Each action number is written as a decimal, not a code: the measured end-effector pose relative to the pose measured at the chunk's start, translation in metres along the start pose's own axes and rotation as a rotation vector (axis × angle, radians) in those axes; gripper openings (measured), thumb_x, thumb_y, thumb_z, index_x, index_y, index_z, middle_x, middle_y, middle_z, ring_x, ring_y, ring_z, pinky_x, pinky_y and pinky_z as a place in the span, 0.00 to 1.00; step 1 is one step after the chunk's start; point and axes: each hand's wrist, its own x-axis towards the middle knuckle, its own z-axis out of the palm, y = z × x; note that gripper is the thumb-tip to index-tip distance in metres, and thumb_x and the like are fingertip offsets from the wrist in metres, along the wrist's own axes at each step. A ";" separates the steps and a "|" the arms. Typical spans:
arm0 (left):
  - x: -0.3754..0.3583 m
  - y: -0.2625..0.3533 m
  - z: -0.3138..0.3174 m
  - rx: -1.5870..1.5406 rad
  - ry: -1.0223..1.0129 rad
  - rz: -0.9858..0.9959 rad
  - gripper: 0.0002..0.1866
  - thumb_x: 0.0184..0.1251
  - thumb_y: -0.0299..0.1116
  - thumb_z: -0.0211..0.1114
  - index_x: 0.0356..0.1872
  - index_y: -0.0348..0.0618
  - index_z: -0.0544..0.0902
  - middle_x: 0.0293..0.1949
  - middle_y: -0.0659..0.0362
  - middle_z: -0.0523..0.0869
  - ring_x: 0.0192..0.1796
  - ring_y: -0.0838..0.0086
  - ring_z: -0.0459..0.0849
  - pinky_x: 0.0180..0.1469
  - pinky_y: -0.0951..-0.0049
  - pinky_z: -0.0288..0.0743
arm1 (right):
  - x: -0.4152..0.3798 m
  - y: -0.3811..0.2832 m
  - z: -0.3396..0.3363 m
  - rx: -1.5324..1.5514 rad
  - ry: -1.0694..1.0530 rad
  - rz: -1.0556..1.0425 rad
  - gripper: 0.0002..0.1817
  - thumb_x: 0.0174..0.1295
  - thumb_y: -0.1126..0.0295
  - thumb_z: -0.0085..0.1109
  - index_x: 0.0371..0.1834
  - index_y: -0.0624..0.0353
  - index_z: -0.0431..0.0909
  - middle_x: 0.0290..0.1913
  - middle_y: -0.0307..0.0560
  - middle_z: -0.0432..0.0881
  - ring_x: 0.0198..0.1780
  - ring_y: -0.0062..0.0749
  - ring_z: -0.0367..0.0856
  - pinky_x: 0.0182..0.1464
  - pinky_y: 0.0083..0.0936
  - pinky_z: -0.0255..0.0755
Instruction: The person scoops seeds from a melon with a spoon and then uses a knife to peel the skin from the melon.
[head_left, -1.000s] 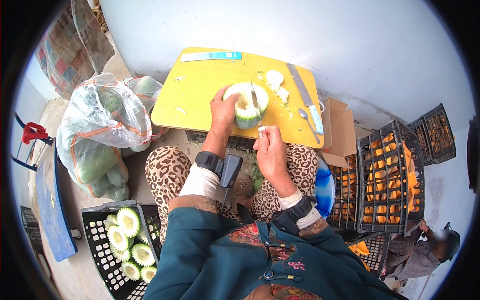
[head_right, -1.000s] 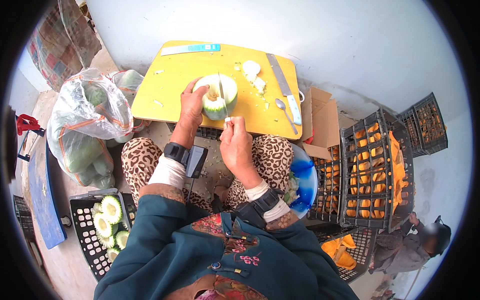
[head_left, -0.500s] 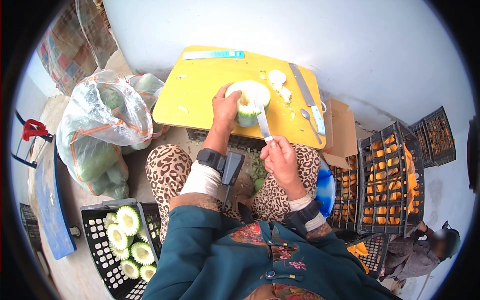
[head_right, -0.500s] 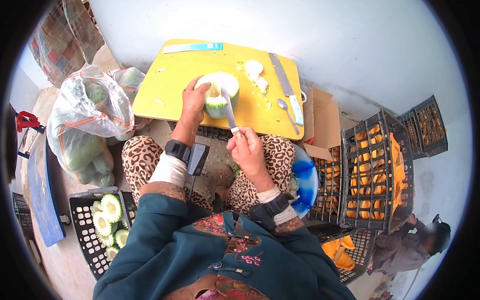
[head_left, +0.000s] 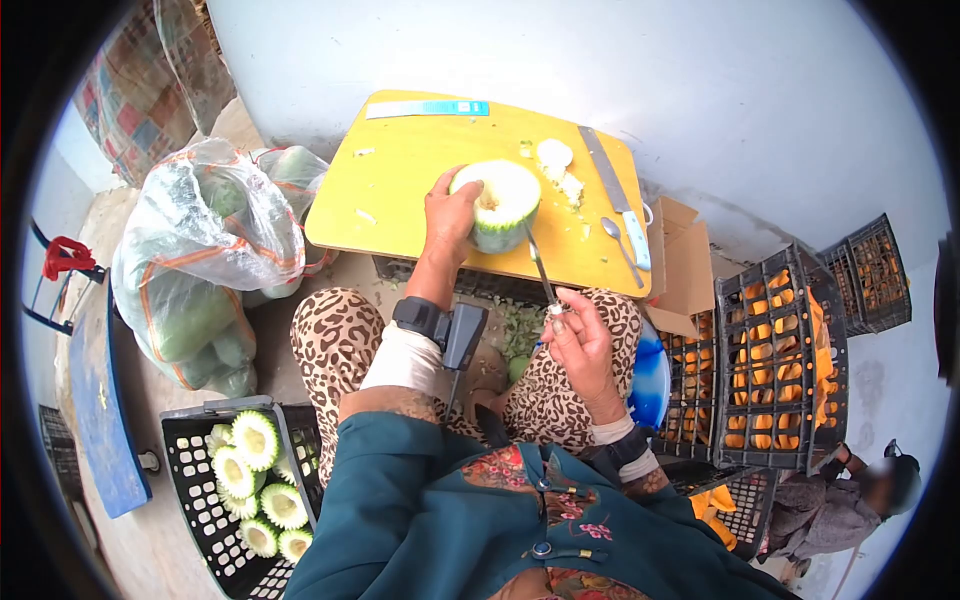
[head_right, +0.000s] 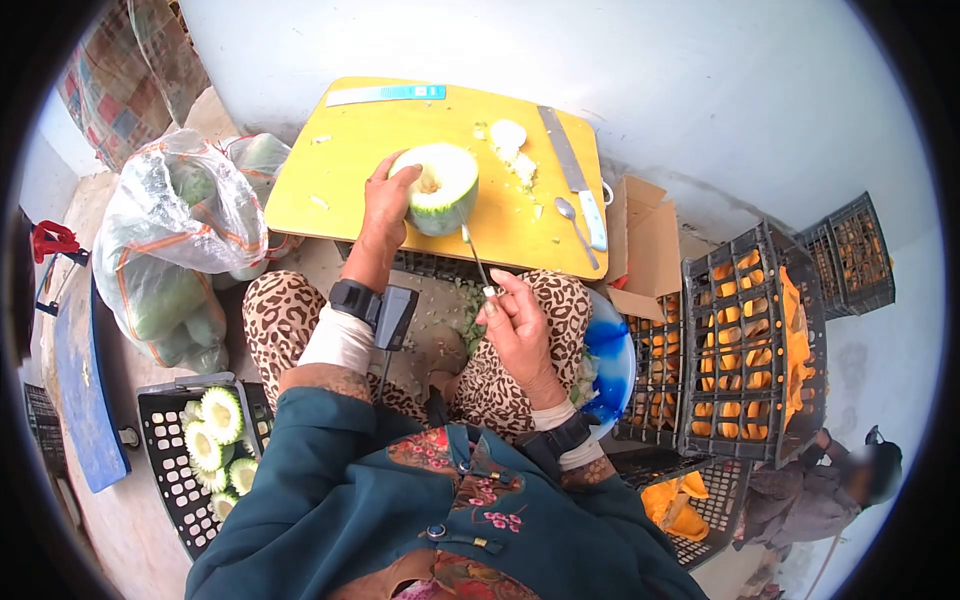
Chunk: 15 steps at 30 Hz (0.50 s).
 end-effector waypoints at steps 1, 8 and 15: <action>0.000 -0.001 0.000 0.004 -0.002 0.000 0.22 0.58 0.26 0.63 0.56 0.36 0.77 0.45 0.52 0.84 0.43 0.69 0.83 0.46 0.70 0.78 | 0.000 0.002 0.004 -0.050 0.013 -0.033 0.19 0.70 0.72 0.51 0.63 0.61 0.66 0.32 0.40 0.77 0.28 0.12 0.69 0.28 0.11 0.64; 0.001 -0.003 0.002 0.014 0.014 0.012 0.22 0.58 0.26 0.63 0.56 0.36 0.77 0.45 0.52 0.84 0.43 0.69 0.83 0.46 0.70 0.78 | 0.003 0.001 0.021 -0.154 0.125 -0.084 0.19 0.71 0.70 0.50 0.63 0.60 0.68 0.30 0.38 0.77 0.23 0.09 0.66 0.25 0.09 0.61; 0.001 -0.004 0.002 0.014 0.004 0.022 0.22 0.58 0.26 0.63 0.56 0.37 0.77 0.45 0.51 0.84 0.44 0.69 0.83 0.46 0.70 0.78 | -0.001 -0.009 0.023 -0.191 0.102 -0.033 0.18 0.71 0.72 0.50 0.63 0.60 0.69 0.30 0.37 0.77 0.27 0.11 0.69 0.28 0.11 0.64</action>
